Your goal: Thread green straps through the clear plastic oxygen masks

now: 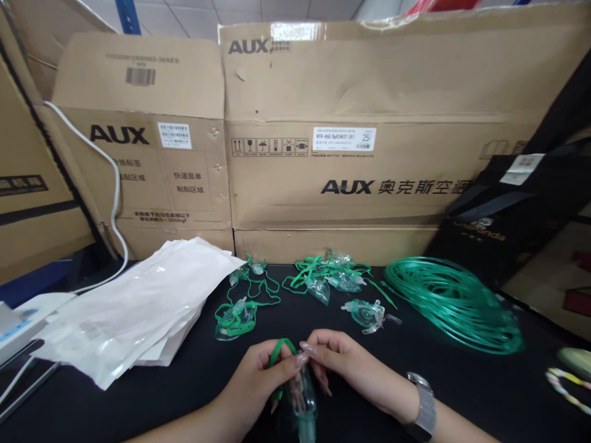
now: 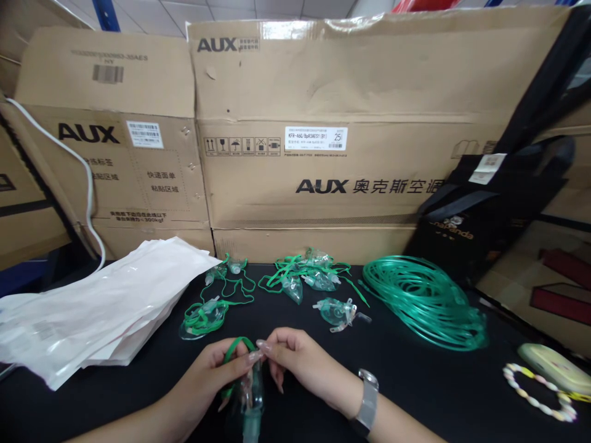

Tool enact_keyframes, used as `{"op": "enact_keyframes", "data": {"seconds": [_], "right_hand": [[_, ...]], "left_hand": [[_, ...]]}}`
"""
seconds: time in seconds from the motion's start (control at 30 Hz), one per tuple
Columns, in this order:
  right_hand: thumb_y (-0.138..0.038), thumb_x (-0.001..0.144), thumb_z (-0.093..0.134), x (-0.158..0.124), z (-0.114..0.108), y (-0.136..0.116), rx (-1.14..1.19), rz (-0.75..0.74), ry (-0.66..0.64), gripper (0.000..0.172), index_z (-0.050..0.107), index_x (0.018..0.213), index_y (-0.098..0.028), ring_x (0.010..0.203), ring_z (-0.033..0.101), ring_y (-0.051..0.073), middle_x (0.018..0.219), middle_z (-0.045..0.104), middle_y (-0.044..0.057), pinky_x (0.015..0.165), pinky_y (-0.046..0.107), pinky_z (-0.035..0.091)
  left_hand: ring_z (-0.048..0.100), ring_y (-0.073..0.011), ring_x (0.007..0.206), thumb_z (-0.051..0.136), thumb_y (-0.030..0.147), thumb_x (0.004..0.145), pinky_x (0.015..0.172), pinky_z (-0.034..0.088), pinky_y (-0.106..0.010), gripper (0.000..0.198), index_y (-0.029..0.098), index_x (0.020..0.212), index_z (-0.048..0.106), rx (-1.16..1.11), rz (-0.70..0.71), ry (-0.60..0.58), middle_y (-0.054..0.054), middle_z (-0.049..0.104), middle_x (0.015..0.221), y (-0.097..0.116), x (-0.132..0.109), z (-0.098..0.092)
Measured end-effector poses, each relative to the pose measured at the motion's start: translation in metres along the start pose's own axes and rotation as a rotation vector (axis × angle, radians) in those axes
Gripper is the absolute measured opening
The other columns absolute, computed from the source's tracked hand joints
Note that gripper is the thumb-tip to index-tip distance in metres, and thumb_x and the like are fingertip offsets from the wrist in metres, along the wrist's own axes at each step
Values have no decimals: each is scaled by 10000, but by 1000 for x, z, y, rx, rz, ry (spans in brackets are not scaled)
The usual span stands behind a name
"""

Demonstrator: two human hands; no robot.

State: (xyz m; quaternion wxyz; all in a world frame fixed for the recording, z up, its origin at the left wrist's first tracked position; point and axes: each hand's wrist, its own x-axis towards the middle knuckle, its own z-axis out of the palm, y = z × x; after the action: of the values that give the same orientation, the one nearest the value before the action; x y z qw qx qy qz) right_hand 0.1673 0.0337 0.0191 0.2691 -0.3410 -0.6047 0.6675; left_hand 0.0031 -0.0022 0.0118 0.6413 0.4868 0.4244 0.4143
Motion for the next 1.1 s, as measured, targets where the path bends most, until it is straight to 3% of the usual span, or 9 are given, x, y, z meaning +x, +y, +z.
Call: {"op": "enact_keyframes", "data": {"seconds": [0.2,0.37,0.53,0.7,0.83,1.1], "right_hand": [[-476,726,574,-2,1,-5,41,6,-22,361,551,852,-139,563,525,90,676,557,-10,569,238,405],[-464,752,551,-5,0,-10,29,-3,-115,354,592,832,-121,690,540,117,739,567,20,699,280,405],[-447,731,585,-6,-1,-10,67,4,-102,332,585,797,-122,693,523,114,724,554,10,693,273,392],[-409,715,623,-7,0,-12,107,6,-70,285,557,738,-132,660,473,93,706,530,-12,640,236,355],[-406,719,620,-7,0,-12,95,13,-53,283,560,727,-130,663,462,88,702,525,-14,631,226,341],[-422,703,627,-7,-3,-4,219,68,-207,318,596,752,-109,659,554,106,693,585,11,641,251,387]], "left_hand": [[457,-97,478,602,423,696,461,309,-199,309,164,571,489,-16,68,-61,33,521,509,1,-1,-1],[417,-96,464,587,408,719,457,283,-213,290,162,586,507,24,105,-104,16,540,522,-5,-1,-4],[449,-109,521,595,373,722,527,328,-223,259,160,602,513,38,123,-108,23,523,543,-6,-2,-4],[375,-86,478,613,395,698,469,282,-206,257,158,640,534,71,90,-97,46,472,534,-4,-4,-1],[409,-100,535,629,421,673,500,312,-206,280,150,643,562,82,136,-90,37,472,580,-2,-5,0],[421,-104,549,641,401,676,539,344,-209,256,156,653,570,14,170,-87,34,480,582,-2,-4,-2]]}}
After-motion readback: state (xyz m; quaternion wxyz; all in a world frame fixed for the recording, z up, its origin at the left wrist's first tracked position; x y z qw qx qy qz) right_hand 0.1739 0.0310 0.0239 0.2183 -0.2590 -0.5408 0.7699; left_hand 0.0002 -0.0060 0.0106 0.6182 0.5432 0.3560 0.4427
